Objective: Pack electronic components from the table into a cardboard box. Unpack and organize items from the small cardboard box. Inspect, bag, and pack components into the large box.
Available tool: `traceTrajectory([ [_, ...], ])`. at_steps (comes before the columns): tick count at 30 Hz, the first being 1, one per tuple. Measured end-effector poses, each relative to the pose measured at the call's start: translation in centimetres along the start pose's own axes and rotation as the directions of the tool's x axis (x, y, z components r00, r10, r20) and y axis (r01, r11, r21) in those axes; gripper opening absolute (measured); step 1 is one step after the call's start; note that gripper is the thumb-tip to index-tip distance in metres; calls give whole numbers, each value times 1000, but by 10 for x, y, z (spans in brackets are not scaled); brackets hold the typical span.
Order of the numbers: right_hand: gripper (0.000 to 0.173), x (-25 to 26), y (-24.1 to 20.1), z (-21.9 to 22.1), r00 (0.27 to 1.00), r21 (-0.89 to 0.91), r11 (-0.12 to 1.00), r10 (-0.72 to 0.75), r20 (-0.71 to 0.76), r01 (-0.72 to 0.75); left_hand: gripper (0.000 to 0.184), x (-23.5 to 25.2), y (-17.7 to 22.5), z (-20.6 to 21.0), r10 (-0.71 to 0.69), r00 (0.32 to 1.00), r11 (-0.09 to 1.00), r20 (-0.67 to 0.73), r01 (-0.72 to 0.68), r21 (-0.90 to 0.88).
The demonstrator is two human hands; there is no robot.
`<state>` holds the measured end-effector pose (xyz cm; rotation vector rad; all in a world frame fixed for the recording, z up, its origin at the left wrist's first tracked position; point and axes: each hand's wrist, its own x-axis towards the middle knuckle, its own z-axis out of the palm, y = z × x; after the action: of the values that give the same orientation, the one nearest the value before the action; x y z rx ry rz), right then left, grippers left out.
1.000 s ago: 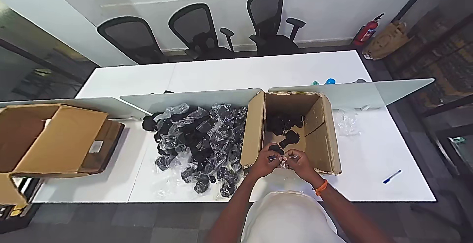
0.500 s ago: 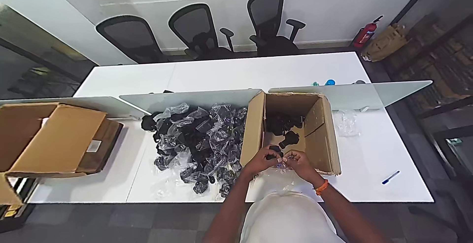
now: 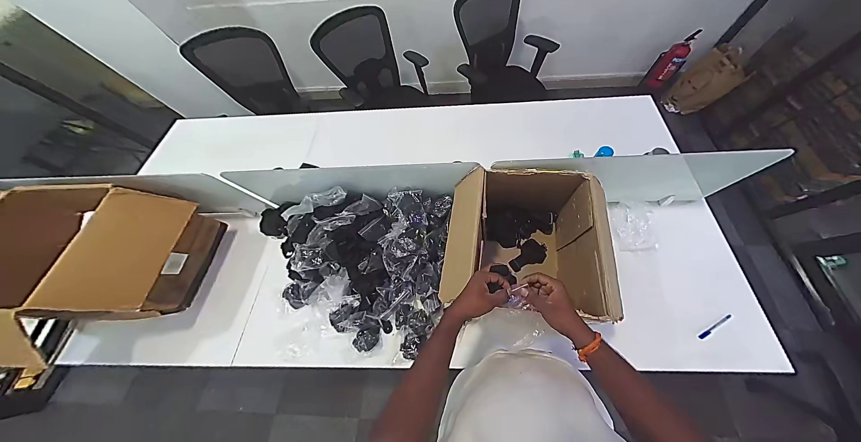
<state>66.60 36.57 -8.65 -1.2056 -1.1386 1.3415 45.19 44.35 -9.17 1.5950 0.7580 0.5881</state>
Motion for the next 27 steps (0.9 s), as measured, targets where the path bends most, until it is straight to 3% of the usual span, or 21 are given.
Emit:
traceTrajectory([
  [5, 9, 2, 6, -2, 997, -61, 997, -46, -57, 42, 14, 1, 0, 2, -6, 1000, 1000, -10, 6, 5],
  [11, 4, 5, 6, 1, 996, -83, 993, -86, -22, 84, 20, 2, -5, 6, 14, 1000, 999, 19, -14, 30],
  [17, 11, 7, 5, -2, 996, -116, 989, -91, 4, 91, 18, 2, -6, 10, 79, 995, 997, -61, -78, 19],
  [27, 13, 7, 6, 2, 991, -183, 977, -119, -59, 106, 18, 3, -4, 14, 40, 996, 994, -81, -31, 108],
])
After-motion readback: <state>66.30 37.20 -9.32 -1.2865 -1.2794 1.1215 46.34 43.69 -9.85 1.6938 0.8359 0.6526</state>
